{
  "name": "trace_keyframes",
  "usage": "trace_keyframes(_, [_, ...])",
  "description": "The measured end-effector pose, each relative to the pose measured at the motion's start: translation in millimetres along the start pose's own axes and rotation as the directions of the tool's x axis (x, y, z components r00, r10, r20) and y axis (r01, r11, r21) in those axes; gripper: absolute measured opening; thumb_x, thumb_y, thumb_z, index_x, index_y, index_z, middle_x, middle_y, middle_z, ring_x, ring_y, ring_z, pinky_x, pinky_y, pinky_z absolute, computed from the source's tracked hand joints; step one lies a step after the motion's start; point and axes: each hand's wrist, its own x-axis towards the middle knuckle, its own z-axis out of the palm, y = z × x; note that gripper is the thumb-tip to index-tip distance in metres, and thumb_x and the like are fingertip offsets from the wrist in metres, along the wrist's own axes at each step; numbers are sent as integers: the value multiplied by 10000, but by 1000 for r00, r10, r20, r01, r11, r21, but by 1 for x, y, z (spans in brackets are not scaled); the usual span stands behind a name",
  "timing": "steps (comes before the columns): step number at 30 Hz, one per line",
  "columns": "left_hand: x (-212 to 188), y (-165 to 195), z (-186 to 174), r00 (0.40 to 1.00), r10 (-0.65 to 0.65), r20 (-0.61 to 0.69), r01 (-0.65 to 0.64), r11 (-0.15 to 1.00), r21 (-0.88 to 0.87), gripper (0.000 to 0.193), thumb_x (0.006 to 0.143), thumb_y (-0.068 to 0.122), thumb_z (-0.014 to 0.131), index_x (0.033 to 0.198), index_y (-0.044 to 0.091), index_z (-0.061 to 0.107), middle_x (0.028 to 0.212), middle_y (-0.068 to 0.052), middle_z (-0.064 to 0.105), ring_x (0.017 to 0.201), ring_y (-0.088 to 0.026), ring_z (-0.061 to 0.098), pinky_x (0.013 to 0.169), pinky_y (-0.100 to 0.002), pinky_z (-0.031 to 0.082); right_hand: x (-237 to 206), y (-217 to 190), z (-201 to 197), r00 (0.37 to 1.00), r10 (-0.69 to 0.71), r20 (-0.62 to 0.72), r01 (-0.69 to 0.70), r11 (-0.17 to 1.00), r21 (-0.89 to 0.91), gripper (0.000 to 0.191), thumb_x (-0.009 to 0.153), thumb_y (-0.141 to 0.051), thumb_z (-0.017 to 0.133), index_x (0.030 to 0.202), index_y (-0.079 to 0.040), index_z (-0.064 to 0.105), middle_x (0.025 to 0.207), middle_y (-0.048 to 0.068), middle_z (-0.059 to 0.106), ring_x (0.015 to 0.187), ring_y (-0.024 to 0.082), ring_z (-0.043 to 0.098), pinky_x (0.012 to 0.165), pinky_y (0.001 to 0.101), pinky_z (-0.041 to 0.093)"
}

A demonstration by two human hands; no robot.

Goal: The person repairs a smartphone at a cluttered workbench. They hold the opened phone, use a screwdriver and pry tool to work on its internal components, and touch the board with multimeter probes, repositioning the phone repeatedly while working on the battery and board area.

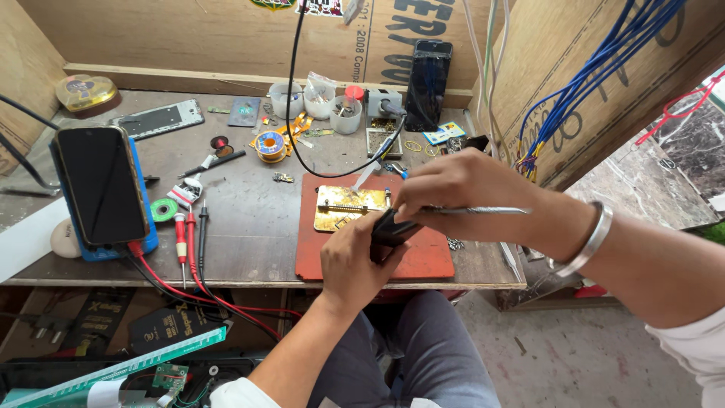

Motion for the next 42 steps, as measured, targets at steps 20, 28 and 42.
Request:
trace_keyframes(20, [-2, -2, -10, 997, -66, -44, 59, 988, -140, 1024, 693, 91, 837, 1540, 89, 262, 1280, -155, 463, 1146, -360, 557, 976, -492, 505, -53, 1, 108, 822, 518, -236, -22, 443, 896, 186, 1025, -85, 630, 1156, 11, 539, 1361, 248, 629, 1264, 268, 664, 1085, 401, 538])
trace_keyframes(28, [-10, -19, -17, 940, -242, 239, 322, 413, -852, 1179, 833, -11, 696, 1669, 200, -109, 1563, -154, 354, 1445, -317, 466, 1145, -478, 513, -38, -14, 149, 815, 500, -294, 200, 233, 952, 228, 1004, 10, 651, 1160, -26, 489, 1440, 263, 561, 1370, 310, 584, 1177, 447, 493])
trace_keyframes(42, [14, -24, -46, 859, -236, 455, 423, -176, -889, 1113, 798, 220, 744, 1685, 196, 72, 1708, -228, 240, 1580, -370, 313, 1275, -522, 327, -13, -22, 166, 812, 357, -462, 68, 728, 682, 533, 880, -96, 866, 1198, -128, 439, 1528, 181, 560, 1408, 270, 568, 1185, 416, 478])
